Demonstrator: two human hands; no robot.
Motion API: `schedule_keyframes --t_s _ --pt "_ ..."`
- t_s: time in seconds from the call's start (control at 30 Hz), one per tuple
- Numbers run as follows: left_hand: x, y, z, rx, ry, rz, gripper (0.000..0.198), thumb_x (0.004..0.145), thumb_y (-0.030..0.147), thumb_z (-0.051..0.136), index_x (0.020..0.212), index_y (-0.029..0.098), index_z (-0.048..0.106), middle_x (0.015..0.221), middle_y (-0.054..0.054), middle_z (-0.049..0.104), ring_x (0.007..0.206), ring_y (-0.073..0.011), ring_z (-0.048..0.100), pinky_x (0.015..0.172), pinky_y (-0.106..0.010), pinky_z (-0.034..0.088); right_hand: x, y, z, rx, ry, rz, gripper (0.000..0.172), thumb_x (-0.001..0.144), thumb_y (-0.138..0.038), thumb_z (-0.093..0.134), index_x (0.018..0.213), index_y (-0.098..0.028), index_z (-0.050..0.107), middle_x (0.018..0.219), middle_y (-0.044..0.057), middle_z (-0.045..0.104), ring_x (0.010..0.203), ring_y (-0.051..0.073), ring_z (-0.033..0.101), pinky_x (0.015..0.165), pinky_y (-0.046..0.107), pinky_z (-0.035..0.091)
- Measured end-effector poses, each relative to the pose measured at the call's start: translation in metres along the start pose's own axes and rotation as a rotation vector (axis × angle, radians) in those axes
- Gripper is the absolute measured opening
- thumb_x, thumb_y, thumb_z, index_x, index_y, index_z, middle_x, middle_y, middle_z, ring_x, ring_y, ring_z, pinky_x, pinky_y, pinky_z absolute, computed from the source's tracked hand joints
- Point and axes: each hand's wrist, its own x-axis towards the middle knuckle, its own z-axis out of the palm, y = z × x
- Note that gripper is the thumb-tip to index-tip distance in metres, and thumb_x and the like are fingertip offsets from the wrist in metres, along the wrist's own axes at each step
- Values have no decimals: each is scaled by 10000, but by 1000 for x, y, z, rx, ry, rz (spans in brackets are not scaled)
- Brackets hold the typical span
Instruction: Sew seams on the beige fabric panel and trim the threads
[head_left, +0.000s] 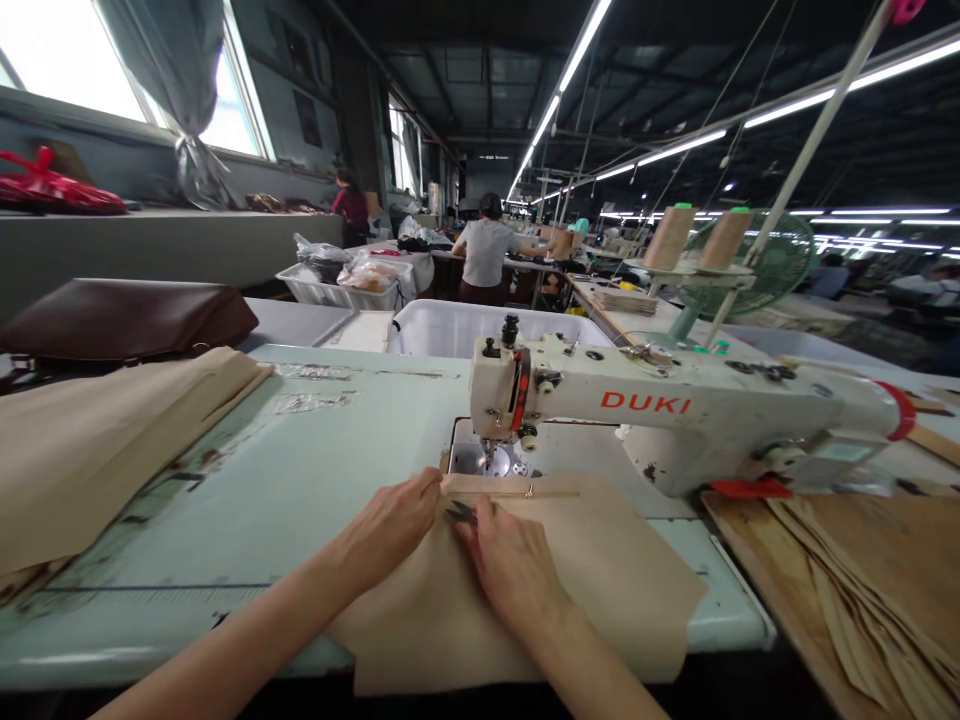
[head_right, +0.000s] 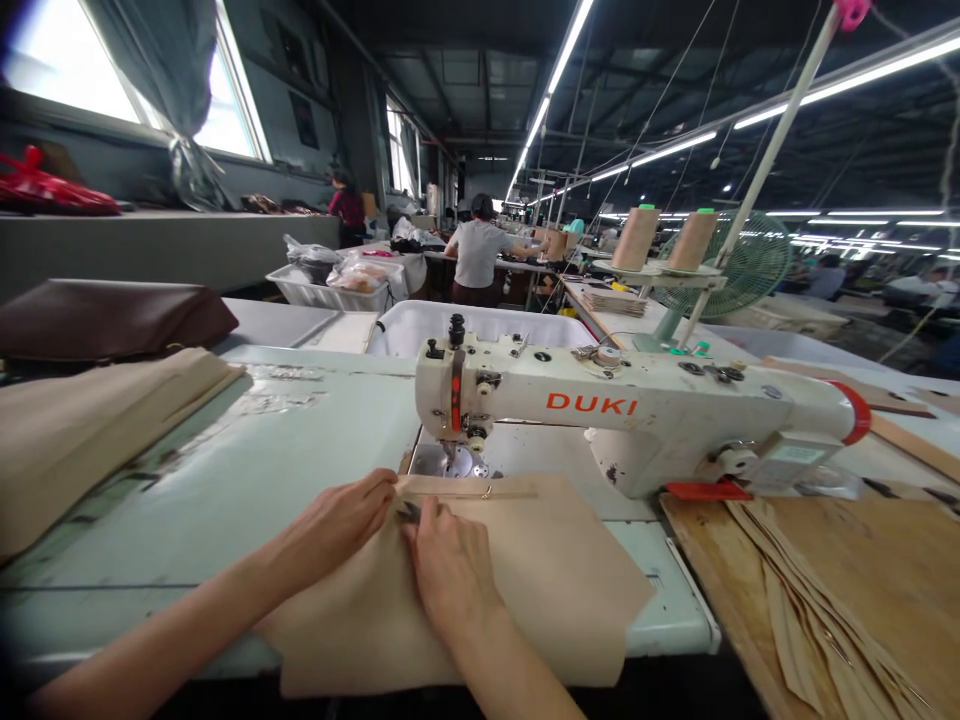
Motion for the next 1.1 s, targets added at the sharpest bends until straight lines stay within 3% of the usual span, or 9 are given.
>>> schedule_keyframes --t_s 0.17,0.63,0.93,1.1 --pt "-2 1 -1 -14 36 -23 287 976 146 307 1073 183 575 1063 -83 577 828 -183 648 745 -284 515 11 -7 7 -6 9 15 213 1012 -295 473 1139 -147 559 965 83 710 812 292 706 629 349 492" --pt "-6 -1 1 -65 73 -2 254 954 123 334 1085 156 549 1071 -109 565 872 -191 628 762 -287 517 16 -7 14 -6 40 -14 173 1000 -226 487 1128 -145 570 940 85 720 833 275 709 631 317 486" --pt "-4 4 -8 -103 109 -36 284 1015 230 227 1011 174 505 1071 -95 526 834 -187 638 793 -349 528 9 4 12 123 154 66 263 1051 -341 346 1082 -171 544 880 46 717 771 236 706 599 280 435" --pt "-3 1 -5 -110 89 -16 272 1018 254 281 1089 199 538 1259 -93 516 891 -179 660 840 -326 527 3 8 10 77 115 78 223 1034 -334 407 1082 -170 550 911 60 721 787 239 710 610 271 441"
